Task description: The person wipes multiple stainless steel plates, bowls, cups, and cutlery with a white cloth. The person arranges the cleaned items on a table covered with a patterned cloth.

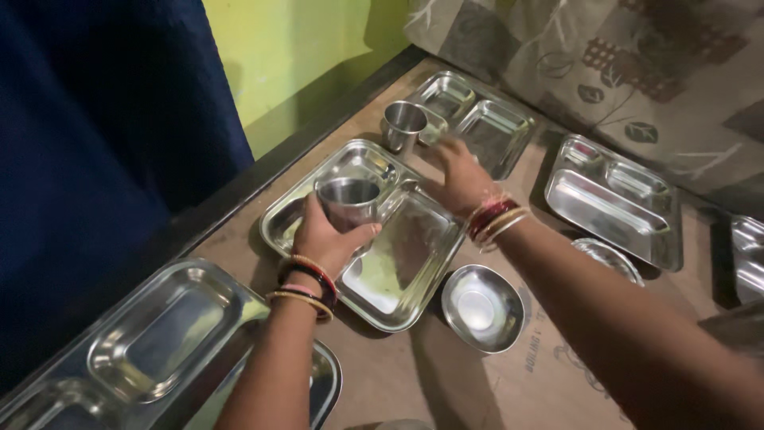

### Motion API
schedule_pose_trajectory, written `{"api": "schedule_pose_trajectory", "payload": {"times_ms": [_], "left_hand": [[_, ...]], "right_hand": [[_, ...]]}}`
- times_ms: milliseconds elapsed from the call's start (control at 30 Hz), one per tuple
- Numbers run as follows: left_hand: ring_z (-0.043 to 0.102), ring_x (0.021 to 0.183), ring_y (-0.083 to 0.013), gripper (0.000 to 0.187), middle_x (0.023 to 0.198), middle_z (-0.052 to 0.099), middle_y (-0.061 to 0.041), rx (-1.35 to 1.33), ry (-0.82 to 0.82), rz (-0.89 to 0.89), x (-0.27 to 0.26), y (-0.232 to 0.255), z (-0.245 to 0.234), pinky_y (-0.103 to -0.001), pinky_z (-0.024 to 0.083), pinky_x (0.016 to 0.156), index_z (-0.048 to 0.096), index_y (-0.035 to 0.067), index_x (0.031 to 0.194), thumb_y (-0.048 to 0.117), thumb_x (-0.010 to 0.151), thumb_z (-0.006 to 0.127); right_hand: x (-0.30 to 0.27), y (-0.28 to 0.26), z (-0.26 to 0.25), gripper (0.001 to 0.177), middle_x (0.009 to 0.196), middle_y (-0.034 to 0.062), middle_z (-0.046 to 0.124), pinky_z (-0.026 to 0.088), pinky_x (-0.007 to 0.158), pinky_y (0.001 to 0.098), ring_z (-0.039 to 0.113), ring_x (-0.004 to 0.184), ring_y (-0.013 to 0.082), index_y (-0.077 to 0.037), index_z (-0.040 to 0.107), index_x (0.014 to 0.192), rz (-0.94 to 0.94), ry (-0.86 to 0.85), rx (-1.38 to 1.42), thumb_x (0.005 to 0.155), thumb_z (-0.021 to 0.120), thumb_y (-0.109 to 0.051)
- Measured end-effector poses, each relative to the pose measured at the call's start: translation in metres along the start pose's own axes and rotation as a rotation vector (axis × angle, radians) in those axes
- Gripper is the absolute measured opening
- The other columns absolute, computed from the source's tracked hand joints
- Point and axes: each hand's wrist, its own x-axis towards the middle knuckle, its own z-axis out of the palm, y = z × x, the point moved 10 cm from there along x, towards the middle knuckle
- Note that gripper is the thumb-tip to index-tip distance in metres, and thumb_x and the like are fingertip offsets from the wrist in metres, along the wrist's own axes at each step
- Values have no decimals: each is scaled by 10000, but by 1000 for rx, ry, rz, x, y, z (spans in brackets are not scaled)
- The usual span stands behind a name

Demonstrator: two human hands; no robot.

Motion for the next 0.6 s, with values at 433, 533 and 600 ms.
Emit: {"api": "schedule_pose_trajectory", "payload": {"times_ms": [433, 533, 600], "left_hand": [[706, 1017, -218, 834, 1175, 683, -110, -343, 140, -54, 3, -32, -40, -359, 590, 875, 487, 25, 1306, 239, 613, 899], [687, 1033, -201, 790, 1182, 677, -99, -374, 131, 42, 4, -26, -54, -351, 565, 898, 492, 38, 1304, 193, 642, 893], [667, 1082, -197, 686, 1216, 681, -107, -254, 163, 57, -1, -26, -68, -338, 523, 971, 555, 19, 1279, 180, 716, 914]], "right_hand": [[-31, 68, 66, 519, 1151, 228, 737, 542, 954, 436, 710, 1080, 369, -157, 676, 1359, 250, -57, 96, 840, 674, -148], [-34, 51, 65, 629, 1222, 232, 701, 530, 984, 427, 682, 1120, 366, -138, 617, 1375, 239, -72, 62, 786, 807, -256], [-38, 36, 55, 716, 1359, 244, 581, 526, 972, 437, 657, 1123, 388, -115, 548, 1402, 258, -41, 43, 760, 830, -262]]}}
